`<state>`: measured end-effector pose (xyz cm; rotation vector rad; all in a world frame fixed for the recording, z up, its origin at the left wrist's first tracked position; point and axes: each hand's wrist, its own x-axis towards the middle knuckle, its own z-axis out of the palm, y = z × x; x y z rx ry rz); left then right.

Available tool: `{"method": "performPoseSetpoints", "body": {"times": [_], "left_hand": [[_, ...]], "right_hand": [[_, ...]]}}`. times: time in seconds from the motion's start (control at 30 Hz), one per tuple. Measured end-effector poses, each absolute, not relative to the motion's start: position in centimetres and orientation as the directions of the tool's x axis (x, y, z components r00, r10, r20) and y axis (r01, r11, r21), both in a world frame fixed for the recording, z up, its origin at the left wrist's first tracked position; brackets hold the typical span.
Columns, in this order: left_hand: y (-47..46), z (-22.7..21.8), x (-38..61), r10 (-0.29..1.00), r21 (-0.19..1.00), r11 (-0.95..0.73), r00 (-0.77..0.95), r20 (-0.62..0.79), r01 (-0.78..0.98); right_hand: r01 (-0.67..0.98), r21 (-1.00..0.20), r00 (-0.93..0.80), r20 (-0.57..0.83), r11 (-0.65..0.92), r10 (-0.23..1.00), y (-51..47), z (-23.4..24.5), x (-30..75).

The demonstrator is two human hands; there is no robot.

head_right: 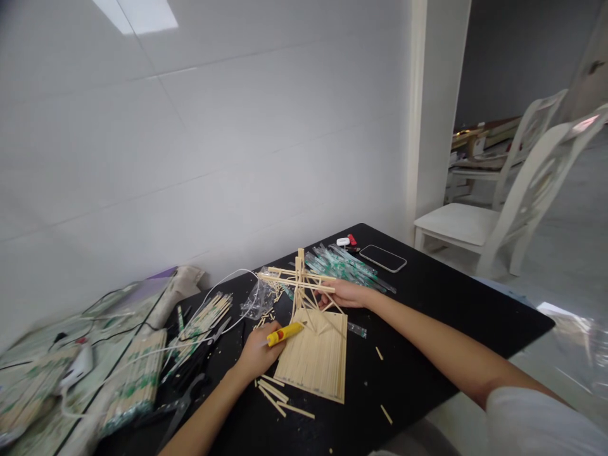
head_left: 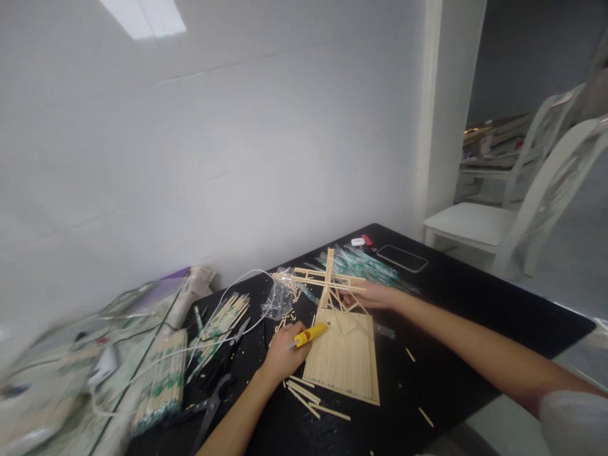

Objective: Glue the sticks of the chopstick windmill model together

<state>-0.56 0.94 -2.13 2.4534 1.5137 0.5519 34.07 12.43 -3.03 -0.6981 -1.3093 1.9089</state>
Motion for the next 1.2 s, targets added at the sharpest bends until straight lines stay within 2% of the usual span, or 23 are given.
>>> {"method": "performPoseSetpoints", "body": {"times": [1.2], "left_hand": [[0.7, -1.4, -0.5, 0.883, 0.384, -0.470, 0.413, 0.225, 0.795]], "right_hand": [[-0.221, -0.953, -0.623, -0.027, -0.209, 0.782, 11.9, -1.9, 34.0]]}}
